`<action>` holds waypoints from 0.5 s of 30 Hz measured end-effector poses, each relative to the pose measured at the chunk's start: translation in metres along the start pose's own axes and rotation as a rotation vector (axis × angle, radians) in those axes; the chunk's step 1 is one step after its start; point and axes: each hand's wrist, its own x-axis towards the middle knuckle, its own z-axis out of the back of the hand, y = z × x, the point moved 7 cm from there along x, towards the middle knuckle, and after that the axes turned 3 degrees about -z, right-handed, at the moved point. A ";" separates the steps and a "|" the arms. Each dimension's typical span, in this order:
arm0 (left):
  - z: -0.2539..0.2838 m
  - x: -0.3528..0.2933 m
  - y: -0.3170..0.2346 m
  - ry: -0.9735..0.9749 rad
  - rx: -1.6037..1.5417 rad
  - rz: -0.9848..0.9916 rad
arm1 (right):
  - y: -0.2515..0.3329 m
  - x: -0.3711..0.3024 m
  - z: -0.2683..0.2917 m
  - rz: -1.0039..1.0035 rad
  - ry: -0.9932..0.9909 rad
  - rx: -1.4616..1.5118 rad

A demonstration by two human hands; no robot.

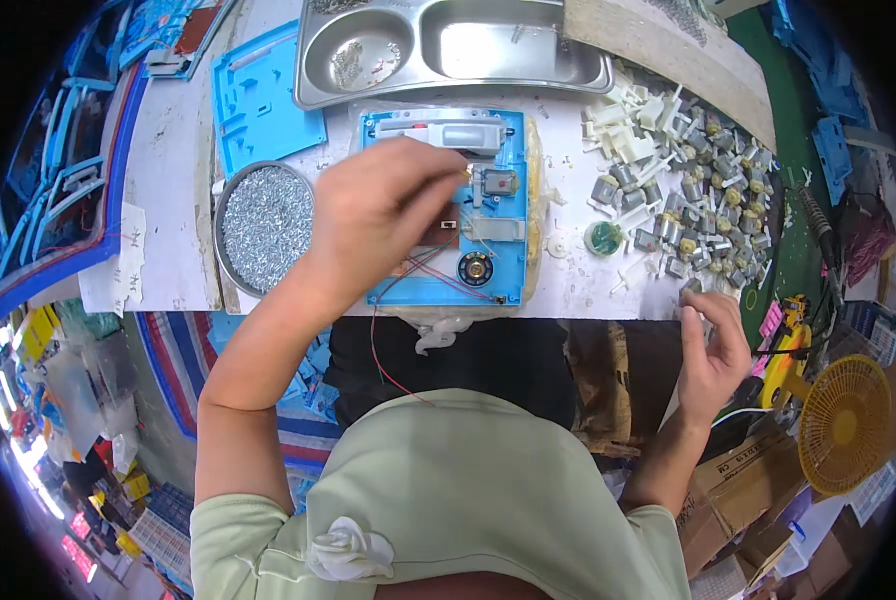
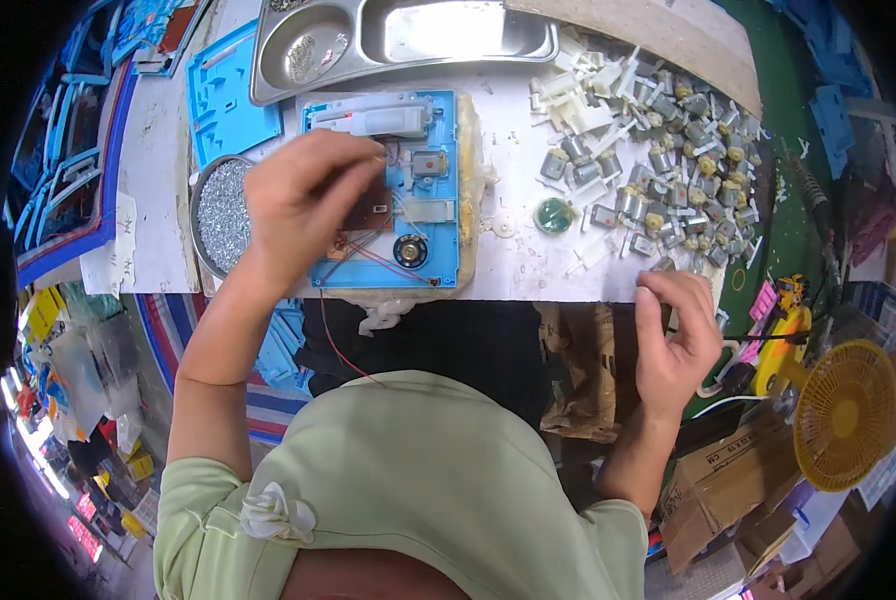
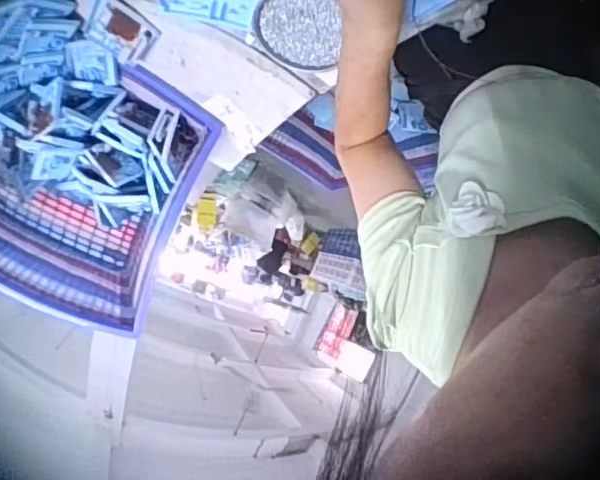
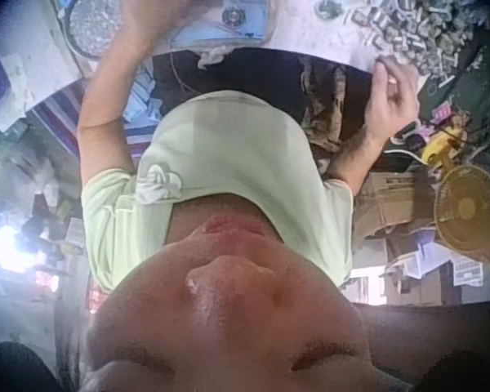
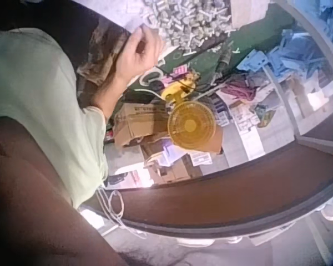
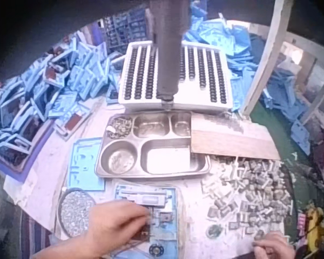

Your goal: Assemble internal components of a plastic device casing, including soldering and screw installation.

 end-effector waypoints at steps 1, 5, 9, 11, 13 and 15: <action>0.006 -0.005 0.010 -0.031 -0.093 0.166 | 0.000 -0.001 -0.001 -0.003 -0.001 -0.023; 0.013 -0.024 0.043 -0.239 -0.575 0.506 | 0.053 0.019 -0.053 0.239 0.094 -0.057; 0.014 -0.030 0.045 -0.326 -0.613 0.530 | 0.109 0.055 -0.128 0.509 0.155 -0.077; 0.016 -0.031 0.044 -0.342 -0.574 0.527 | 0.128 0.069 -0.159 0.615 0.174 -0.120; 0.013 -0.031 0.044 -0.354 -0.565 0.515 | 0.131 0.076 -0.178 0.719 0.137 -0.179; 0.014 -0.036 0.047 -0.387 -0.561 0.508 | 0.133 0.078 -0.185 0.757 0.124 -0.140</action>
